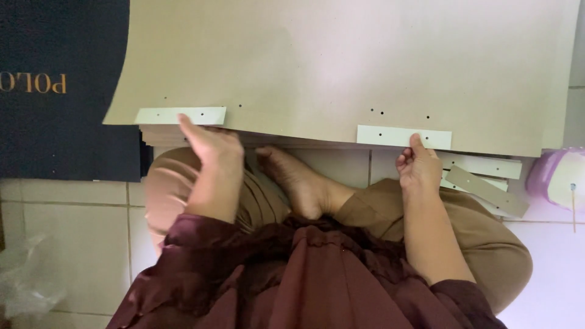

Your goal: The person applies glue to small white paper strips with a cotton swab and attaches them to large paper sheets.

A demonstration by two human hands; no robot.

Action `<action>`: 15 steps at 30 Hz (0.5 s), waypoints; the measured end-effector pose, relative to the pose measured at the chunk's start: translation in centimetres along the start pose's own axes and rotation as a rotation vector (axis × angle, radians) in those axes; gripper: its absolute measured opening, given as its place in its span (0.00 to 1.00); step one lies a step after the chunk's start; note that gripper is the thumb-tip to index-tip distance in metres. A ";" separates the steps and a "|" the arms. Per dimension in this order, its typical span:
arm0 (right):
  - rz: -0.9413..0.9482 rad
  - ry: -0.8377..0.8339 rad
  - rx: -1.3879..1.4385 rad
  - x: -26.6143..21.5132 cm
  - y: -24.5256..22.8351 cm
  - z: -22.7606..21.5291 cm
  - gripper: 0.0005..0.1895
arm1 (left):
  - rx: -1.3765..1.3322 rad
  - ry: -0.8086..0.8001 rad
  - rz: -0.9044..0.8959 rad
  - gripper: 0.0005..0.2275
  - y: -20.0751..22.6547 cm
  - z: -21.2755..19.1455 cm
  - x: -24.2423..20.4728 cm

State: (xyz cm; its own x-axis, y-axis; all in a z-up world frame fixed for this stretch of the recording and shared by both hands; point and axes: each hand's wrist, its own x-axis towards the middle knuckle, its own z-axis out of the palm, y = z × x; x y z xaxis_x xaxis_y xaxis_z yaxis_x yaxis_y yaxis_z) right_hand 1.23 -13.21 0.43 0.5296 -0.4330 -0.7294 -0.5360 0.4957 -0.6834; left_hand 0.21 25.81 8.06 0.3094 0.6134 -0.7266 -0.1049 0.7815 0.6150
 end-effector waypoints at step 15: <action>0.048 -0.050 -0.172 0.5 1.9 -0.6 0.09 | 0.133 -0.195 0.578 0.13 9.9 0.8 2.5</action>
State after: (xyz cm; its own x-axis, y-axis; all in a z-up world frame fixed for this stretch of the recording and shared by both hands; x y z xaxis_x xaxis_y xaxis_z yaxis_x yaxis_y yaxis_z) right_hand 0.12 -12.92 -1.25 0.5306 -0.3721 -0.7616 -0.6636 0.3766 -0.6464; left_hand 0.72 34.98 12.58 0.4059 0.8910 -0.2035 -0.1921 0.3009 0.9341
